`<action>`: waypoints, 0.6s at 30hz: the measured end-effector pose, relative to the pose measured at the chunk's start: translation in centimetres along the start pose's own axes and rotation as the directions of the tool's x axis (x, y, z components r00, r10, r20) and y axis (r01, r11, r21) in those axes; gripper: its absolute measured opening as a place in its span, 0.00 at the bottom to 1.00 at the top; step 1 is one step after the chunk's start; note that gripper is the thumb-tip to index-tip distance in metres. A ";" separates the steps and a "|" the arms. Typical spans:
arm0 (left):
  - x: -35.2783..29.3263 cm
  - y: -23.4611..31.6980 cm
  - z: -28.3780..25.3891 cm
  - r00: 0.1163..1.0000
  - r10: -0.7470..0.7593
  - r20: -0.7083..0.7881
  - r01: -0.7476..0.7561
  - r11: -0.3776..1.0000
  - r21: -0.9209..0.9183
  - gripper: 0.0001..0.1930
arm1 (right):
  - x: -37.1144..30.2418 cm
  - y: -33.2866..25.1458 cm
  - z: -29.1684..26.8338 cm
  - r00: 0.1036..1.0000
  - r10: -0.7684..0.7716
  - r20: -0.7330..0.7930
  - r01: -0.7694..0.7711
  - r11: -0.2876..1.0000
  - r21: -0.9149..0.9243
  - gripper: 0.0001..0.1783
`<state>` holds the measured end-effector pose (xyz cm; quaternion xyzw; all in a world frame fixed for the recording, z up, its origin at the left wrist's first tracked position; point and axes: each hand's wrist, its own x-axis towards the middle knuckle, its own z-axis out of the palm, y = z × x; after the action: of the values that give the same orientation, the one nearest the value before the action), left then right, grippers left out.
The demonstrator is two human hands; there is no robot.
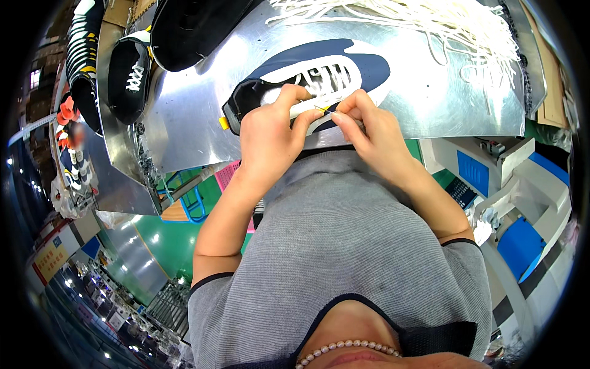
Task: The person laces shoes by hand, pulling a white lace through the eyelets of blue and white sneaker uppers and then placing the laced item aside on a stack.
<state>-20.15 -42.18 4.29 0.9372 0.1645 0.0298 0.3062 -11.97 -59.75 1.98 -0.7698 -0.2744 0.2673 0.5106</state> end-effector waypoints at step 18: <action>-0.8 -0.8 -0.2 0.984 0.174 0.046 -0.161 0.965 -0.206 0.13 | 4.4 0.0 -3.2 0.957 -0.194 -0.215 0.205 0.978 0.030 0.09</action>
<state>-21.18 -41.69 4.05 0.9124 0.0707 0.0420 0.4011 -6.66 -58.73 2.48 -0.7486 -0.2879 0.1381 0.5811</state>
